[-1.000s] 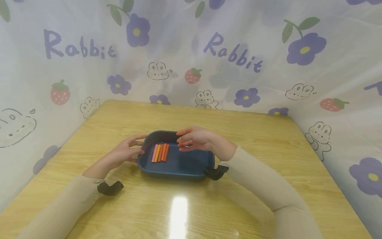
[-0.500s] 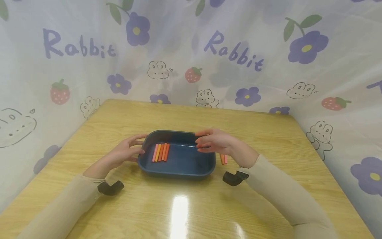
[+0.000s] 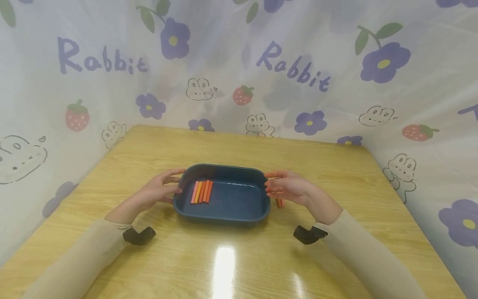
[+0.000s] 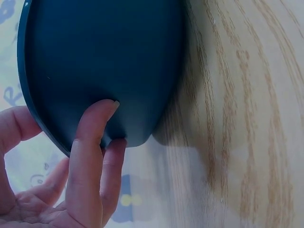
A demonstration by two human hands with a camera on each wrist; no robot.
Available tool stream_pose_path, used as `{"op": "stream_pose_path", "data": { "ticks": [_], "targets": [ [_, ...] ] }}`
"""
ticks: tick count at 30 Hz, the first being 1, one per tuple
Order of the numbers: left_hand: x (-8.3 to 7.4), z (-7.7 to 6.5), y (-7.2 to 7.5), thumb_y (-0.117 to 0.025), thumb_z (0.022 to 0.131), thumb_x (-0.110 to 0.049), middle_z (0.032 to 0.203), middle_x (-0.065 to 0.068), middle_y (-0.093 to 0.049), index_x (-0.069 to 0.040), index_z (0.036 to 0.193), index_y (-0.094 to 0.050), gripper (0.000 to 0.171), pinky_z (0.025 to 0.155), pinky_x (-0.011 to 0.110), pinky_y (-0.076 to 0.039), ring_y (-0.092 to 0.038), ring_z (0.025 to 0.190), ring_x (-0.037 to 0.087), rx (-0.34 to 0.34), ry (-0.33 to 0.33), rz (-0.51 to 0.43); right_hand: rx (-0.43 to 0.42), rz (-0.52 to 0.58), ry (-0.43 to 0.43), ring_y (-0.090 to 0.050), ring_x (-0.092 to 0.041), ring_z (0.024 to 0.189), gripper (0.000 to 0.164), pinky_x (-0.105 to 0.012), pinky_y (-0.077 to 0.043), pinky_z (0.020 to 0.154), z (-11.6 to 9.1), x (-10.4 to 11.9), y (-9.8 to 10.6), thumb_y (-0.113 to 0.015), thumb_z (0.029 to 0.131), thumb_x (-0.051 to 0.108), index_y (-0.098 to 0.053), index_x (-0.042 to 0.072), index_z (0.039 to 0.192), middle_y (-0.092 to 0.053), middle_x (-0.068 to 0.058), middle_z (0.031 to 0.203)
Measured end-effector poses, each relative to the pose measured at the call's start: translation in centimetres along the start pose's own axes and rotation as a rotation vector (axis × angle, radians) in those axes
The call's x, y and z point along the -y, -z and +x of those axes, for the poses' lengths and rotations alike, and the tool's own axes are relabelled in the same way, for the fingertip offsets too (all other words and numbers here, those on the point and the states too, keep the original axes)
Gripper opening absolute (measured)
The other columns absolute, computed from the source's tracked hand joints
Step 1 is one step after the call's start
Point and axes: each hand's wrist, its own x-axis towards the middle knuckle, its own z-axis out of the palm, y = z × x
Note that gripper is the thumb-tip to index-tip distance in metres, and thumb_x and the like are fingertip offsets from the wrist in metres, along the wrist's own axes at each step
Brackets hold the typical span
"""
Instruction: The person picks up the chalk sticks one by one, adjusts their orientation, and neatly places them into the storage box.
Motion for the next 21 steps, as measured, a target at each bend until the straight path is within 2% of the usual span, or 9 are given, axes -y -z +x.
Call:
{"op": "stream_pose_path", "data": {
  "ticks": [6,11,15,21],
  "targets": [
    [0.1,-0.1,0.0,-0.052,0.09,0.0,0.133,0.027,-0.037,-0.008,0.145,-0.03,0.06,0.067,0.041,-0.056,-0.057,0.096,0.033,0.006,-0.01,-0.005,-0.036,0.007,-0.002,-0.058,-0.016,0.088,0.052,-0.035,-0.045,0.088,-0.5,-1.2,1.2,-0.047,0.094,0.003,-0.02,-0.011,0.137,-0.056,-0.006,0.1],
    [0.1,-0.2,0.1,-0.052,0.09,-0.001,0.133,0.028,-0.037,-0.008,0.146,-0.029,0.06,0.066,0.041,-0.056,-0.057,0.094,0.031,0.008,-0.014,-0.005,-0.101,0.005,-0.032,-0.058,-0.016,0.085,0.054,-0.042,-0.044,0.092,-0.5,-2.6,2.2,-0.049,0.093,0.004,-0.022,-0.011,0.138,-0.052,-0.008,0.107],
    [0.0,-0.3,0.1,-0.053,0.09,0.0,0.133,0.027,-0.038,-0.008,0.145,-0.03,0.061,0.067,0.04,-0.056,-0.058,0.093,0.029,0.004,-0.009,-0.001,-0.153,0.02,-0.063,-0.059,-0.016,0.085,0.058,-0.039,-0.047,0.09,-0.5,-3.7,2.7,-0.048,0.093,0.003,-0.018,-0.012,0.14,-0.051,-0.009,0.109],
    [-0.2,-0.3,0.0,-0.053,0.09,-0.001,0.133,0.027,-0.037,-0.008,0.146,-0.029,0.061,0.067,0.04,-0.056,-0.058,0.096,0.031,0.001,-0.008,0.007,-0.203,0.121,-0.089,-0.059,-0.021,0.093,0.062,-0.034,-0.048,0.089,-0.3,-4.7,3.1,-0.046,0.093,0.0,-0.012,-0.01,0.143,-0.054,-0.01,0.108]
  ]
}}
